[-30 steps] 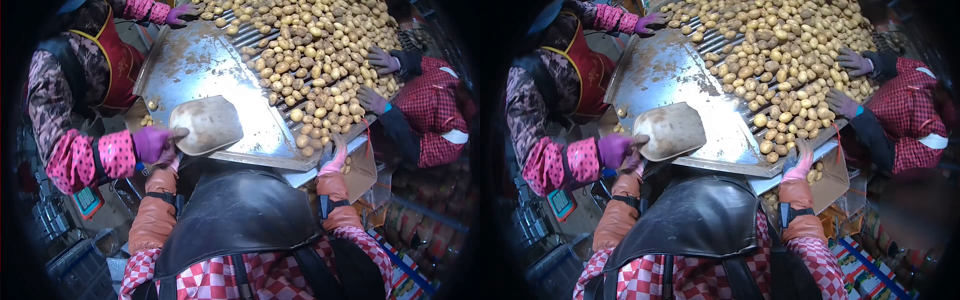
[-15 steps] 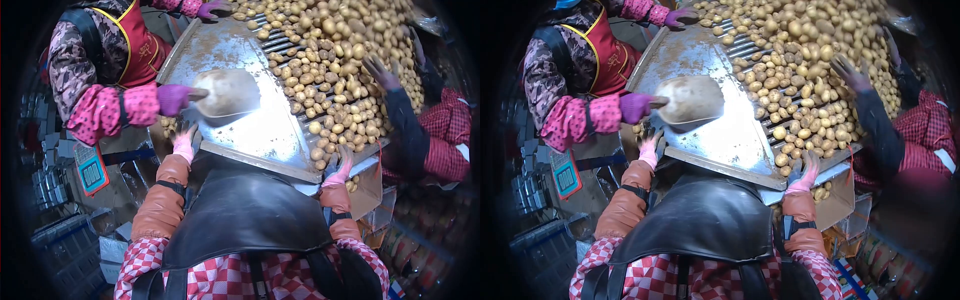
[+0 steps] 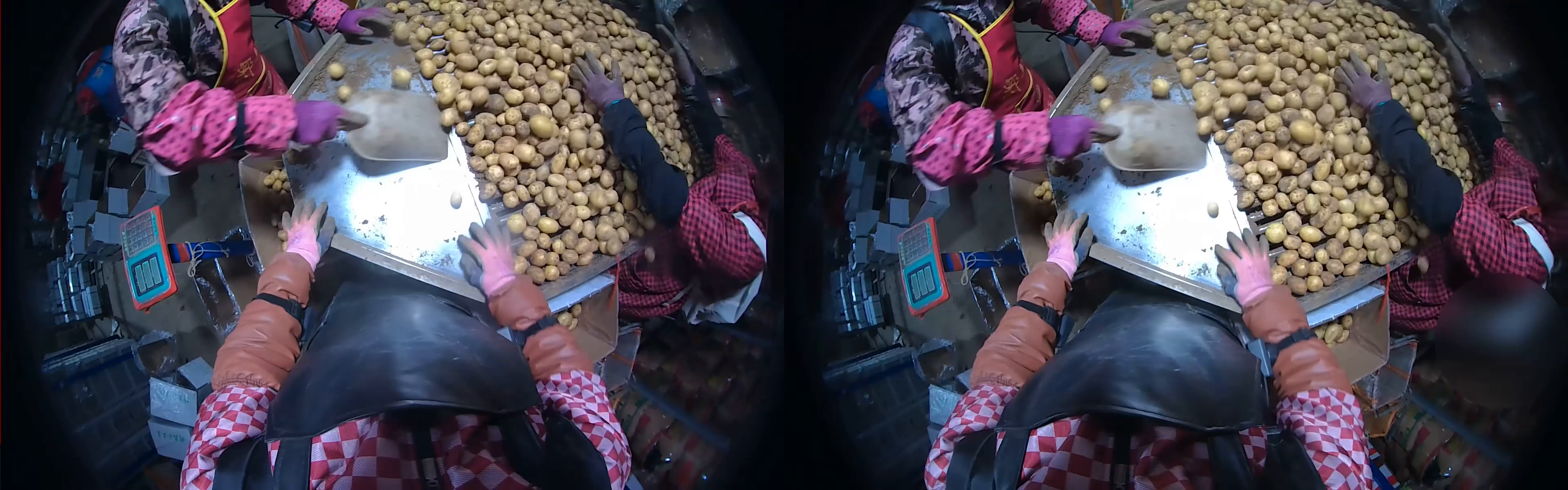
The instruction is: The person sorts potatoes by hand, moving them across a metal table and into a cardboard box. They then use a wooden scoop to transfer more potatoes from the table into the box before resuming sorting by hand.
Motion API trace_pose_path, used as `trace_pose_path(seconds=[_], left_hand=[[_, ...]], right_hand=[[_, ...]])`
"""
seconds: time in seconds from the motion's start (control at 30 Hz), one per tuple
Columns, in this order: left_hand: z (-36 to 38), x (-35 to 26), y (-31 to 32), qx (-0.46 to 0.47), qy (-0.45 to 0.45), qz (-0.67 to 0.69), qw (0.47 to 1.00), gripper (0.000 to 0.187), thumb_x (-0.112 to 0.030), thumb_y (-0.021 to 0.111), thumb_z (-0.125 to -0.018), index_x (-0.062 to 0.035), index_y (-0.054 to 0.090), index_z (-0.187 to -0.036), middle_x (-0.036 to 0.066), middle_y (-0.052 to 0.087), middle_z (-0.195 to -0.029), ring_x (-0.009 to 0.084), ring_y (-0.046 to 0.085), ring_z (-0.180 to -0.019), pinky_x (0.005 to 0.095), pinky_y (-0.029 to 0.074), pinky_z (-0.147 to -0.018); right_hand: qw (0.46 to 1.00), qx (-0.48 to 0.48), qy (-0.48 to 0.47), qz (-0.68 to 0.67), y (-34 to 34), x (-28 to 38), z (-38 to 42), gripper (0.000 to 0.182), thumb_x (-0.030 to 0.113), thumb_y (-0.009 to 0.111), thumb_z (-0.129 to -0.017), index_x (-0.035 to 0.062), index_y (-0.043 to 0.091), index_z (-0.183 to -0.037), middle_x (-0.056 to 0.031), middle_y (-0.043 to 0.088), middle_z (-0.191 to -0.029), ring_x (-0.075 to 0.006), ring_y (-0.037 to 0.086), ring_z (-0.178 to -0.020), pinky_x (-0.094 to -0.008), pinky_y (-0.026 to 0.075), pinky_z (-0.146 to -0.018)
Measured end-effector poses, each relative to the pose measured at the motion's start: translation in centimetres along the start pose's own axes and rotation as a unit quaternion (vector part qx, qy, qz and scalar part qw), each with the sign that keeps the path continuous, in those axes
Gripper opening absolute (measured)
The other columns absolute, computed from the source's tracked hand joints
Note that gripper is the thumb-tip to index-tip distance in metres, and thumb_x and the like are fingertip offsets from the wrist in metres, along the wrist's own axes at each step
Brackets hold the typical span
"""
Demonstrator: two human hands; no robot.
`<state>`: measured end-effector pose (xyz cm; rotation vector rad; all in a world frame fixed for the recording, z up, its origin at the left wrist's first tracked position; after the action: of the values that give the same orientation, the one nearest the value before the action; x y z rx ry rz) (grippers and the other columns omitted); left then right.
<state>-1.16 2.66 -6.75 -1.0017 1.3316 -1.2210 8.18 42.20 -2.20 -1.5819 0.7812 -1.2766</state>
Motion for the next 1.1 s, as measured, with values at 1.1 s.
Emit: trace_pose_path(seconds=[1.1], left_hand=[[0.1, -0.4, -0.5, -0.014, -0.009, 0.024, 1.0, 0.049, -0.037, 0.063, -0.089, -0.0192, 0.059, -0.134, 0.012, 0.05, -0.143, 0.0343, 0.037, -0.139, 0.0604, 0.017, -0.117]], right_hand=[[0.837, -0.144, 0.485, 0.21, -3.8, -18.3, 6.2, 0.058, 0.037, 0.054, -0.096, 0.0335, 0.036, -0.151, -0.0034, 0.035, -0.155, -0.0424, 0.025, -0.143, -0.0586, 0.02, -0.116]])
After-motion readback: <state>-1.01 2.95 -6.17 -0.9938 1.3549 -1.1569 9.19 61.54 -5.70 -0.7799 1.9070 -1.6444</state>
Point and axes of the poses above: each hand's wrist, its own z-axis away from the middle knuckle, its own y-axis out of the palm, x = y × z, the point moved 7 cm from there along -z, towards the middle knuckle
